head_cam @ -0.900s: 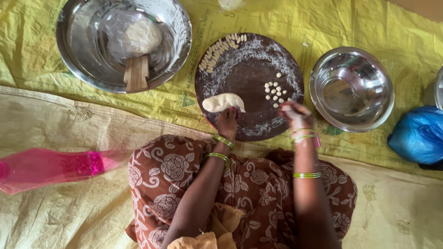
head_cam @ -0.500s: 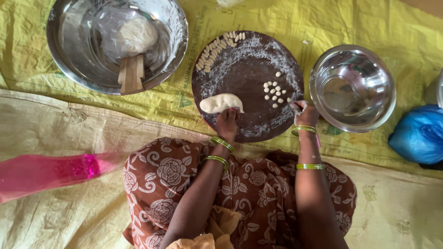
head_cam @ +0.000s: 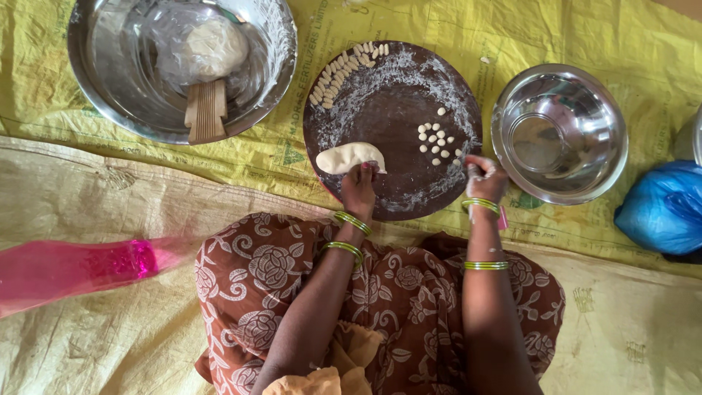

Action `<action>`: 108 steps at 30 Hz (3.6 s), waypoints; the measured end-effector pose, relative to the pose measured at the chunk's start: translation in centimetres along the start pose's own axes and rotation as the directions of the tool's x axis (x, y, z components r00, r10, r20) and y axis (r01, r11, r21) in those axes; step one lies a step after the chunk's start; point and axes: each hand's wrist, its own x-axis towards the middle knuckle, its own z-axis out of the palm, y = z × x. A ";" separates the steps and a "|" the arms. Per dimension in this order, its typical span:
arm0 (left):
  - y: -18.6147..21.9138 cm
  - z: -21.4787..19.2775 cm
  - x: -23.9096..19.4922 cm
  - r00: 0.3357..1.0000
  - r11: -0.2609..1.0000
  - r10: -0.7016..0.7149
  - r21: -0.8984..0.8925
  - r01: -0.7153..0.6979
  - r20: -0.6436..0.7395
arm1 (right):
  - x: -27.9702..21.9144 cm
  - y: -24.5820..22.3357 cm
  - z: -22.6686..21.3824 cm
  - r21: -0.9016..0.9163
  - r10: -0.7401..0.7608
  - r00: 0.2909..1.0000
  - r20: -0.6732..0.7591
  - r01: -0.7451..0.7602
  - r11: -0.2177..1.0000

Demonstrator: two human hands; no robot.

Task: The person sits on the floor and repeatedly pinches small pieces of dough from a larger lump, rolls them into balls, and places them on a wooden board. The person also rolls some pieces into short cylindrical shapes.

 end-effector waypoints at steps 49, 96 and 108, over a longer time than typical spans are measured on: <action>-2.1 1.2 1.7 0.929 0.984 -0.176 0.062 0.165 0.325 | -8.4 -11.5 -3.6 0.296 -0.033 0.776 0.629 -0.200 0.934; -3.7 -0.8 0.7 0.960 0.978 -0.061 -0.178 0.113 0.274 | -10.5 -4.1 2.2 0.345 0.175 0.858 0.483 -0.370 0.863; -3.7 -0.6 0.7 0.968 0.984 -0.081 -0.132 0.115 0.239 | -10.0 -3.0 2.6 0.369 0.138 0.830 0.540 -0.381 0.848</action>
